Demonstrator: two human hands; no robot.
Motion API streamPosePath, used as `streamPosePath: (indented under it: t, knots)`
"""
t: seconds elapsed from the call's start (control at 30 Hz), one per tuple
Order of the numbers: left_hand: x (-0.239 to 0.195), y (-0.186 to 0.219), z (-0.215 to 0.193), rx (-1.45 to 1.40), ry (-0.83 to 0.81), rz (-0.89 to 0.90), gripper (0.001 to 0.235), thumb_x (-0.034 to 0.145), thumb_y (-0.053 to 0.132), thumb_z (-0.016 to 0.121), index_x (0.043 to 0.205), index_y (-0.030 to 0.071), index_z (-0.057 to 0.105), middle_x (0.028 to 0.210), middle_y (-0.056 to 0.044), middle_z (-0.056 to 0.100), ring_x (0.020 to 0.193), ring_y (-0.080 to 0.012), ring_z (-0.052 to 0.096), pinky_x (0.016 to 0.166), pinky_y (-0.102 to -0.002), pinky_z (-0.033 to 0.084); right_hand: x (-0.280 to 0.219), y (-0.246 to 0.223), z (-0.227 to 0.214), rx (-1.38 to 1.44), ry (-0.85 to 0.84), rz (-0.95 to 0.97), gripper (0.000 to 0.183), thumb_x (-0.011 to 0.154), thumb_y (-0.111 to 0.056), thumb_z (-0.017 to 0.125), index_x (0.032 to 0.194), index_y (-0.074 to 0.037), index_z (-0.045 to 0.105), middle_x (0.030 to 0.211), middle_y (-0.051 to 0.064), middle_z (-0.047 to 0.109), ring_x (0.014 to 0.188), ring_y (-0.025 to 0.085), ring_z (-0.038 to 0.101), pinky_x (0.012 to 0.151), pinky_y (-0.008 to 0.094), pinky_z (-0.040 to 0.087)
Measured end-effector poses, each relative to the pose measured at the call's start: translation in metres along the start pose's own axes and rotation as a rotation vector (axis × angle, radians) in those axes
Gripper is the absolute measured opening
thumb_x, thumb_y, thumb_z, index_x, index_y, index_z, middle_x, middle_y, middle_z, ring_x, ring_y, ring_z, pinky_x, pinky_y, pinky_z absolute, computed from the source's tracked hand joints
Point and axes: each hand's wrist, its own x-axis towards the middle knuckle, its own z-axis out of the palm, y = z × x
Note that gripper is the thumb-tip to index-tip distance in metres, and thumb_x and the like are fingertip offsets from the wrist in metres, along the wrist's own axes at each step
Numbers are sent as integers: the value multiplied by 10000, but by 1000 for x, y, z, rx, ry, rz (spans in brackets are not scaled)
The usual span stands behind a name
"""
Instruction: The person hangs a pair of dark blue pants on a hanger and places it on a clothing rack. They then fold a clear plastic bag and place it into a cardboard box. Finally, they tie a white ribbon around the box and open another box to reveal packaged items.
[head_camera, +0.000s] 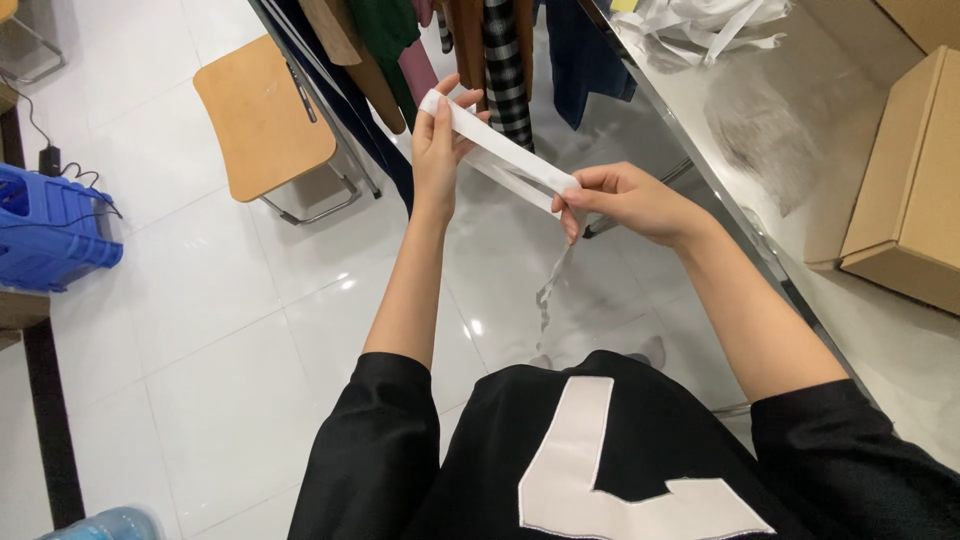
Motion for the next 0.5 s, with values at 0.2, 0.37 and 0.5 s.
streamPosePath:
  t: [0.2, 0.37, 0.5]
  knots:
    - [-13, 24, 13, 161, -141, 161, 433, 1116, 438, 481, 1371, 154, 684, 1358, -71, 741, 1142, -197, 746, 958, -329, 610, 1, -9, 1, -24, -69, 207, 366, 1042, -298, 586, 1214, -16, 743, 843, 100, 752, 850, 231, 738, 898, 359, 555]
    - [-32, 62, 37, 471, -313, 400, 342, 1134, 309, 487, 1222, 134, 767, 1381, -55, 698, 1270, -194, 653, 1062, -339, 538, 8, 16, 6, -65, -87, 206, 298, 1020, -308, 627, 1119, -71, 779, 866, 70, 789, 1015, 169, 714, 1033, 343, 493]
    - [-27, 54, 36, 767, -404, 613, 297, 1128, 299, 537, 1152, 190, 813, 1393, -23, 685, 1258, -200, 682, 1023, -400, 462, 6, 25, 5, -59, -34, 200, 285, 1013, -300, 660, 1035, -63, 816, 954, 68, 827, 981, 125, 645, 915, 279, 444]
